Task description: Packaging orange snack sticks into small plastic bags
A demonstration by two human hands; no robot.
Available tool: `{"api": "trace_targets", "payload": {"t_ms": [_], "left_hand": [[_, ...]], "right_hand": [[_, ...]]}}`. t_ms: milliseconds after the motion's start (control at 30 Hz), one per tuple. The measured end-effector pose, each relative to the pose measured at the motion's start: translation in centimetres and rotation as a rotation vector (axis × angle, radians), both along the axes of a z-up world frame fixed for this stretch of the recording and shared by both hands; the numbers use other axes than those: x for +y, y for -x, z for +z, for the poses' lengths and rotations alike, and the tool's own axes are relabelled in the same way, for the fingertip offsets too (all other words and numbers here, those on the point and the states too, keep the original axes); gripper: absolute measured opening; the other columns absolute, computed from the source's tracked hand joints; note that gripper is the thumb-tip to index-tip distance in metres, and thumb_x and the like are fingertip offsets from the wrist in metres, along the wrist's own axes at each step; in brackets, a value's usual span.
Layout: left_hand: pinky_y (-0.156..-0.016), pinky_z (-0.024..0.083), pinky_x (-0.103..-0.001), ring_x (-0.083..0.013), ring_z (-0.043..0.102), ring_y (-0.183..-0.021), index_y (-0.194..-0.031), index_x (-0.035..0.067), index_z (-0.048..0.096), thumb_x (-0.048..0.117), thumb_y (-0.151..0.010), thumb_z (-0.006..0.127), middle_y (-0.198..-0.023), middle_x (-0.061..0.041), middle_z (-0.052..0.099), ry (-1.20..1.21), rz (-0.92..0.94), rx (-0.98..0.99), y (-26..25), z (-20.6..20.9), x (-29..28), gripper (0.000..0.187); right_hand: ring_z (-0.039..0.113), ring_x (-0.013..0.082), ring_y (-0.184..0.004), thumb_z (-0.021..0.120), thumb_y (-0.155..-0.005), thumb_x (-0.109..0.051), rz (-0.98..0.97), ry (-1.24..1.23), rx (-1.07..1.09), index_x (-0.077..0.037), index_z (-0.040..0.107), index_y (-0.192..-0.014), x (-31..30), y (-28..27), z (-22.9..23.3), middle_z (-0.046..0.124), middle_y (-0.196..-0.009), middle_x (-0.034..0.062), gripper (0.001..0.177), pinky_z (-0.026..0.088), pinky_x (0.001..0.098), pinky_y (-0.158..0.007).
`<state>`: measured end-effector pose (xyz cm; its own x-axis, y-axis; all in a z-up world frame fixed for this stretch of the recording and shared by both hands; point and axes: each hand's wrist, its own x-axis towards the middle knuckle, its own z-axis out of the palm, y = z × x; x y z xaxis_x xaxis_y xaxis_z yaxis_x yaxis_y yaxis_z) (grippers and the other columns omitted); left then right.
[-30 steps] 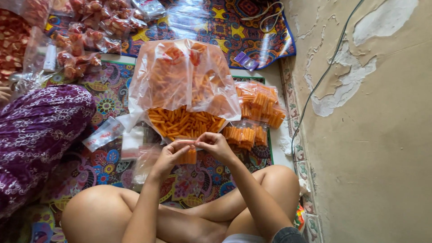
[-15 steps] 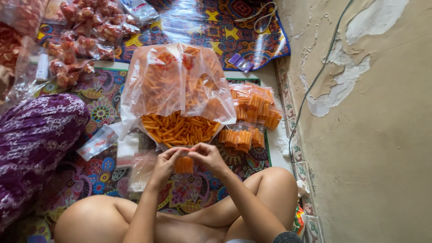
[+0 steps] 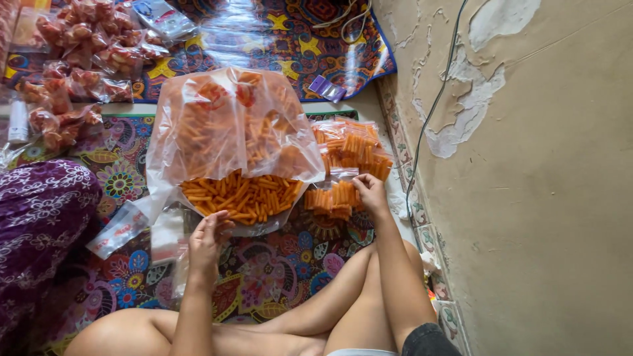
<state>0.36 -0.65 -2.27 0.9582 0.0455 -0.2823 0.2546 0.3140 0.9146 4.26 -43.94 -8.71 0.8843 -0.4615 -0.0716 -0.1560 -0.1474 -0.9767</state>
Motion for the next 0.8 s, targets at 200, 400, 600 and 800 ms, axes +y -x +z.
{"api": "trace_targets", "payload": {"t_ms": [200,400,600,800], "left_hand": [[-0.079,0.056,-0.025,-0.0121,0.071,-0.086,-0.095,0.011,0.073,0.035,-0.108,0.059,-0.104,-0.002,0.075,-0.05,0.156,0.045,-0.7,-3.3,1.6,0.03],[-0.067,0.05,-0.024,-0.009,0.064,-0.074,-0.094,0.03,0.077,0.039,-0.104,0.068,-0.086,0.005,0.073,-0.564,0.254,0.049,-1.0,-7.5,5.7,0.017],[-0.078,0.059,-0.052,-0.0387,0.072,-0.096,-0.113,0.017,0.074,0.019,-0.074,0.085,-0.103,-0.012,0.07,-1.312,-0.017,0.096,-0.9,-9.8,5.7,0.041],[-0.097,0.047,-0.06,-0.0408,0.057,-0.117,-0.118,0.021,0.066,0.022,-0.085,0.067,-0.125,-0.009,0.06,-1.474,-0.106,0.166,-0.7,-10.1,4.2,0.034]], "right_hand": [[0.07,0.0119,-0.061,0.073,-0.091,-0.027,0.003,0.279,0.208,-0.017,0.078,-0.101,2.6,-2.0,-3.0,0.077,-0.076,0.0016,0.015,0.052,0.0256,-0.054],[0.072,0.0326,-0.1,0.069,-0.09,-0.027,-0.256,0.498,0.134,-0.022,0.072,-0.115,4.3,1.1,-1.5,0.077,-0.101,0.009,0.025,0.057,0.0433,-0.087],[0.067,0.0185,-0.057,0.072,-0.086,-0.018,-0.413,0.239,0.029,-0.015,0.071,-0.116,0.0,1.3,-5.2,0.074,-0.093,0.0131,0.031,0.054,0.0255,-0.049],[0.067,0.0147,-0.05,0.075,-0.082,-0.018,-0.455,0.156,0.088,-0.016,0.074,-0.109,0.1,0.4,-7.4,0.073,-0.084,0.0057,0.027,0.055,0.0271,-0.04]]}}
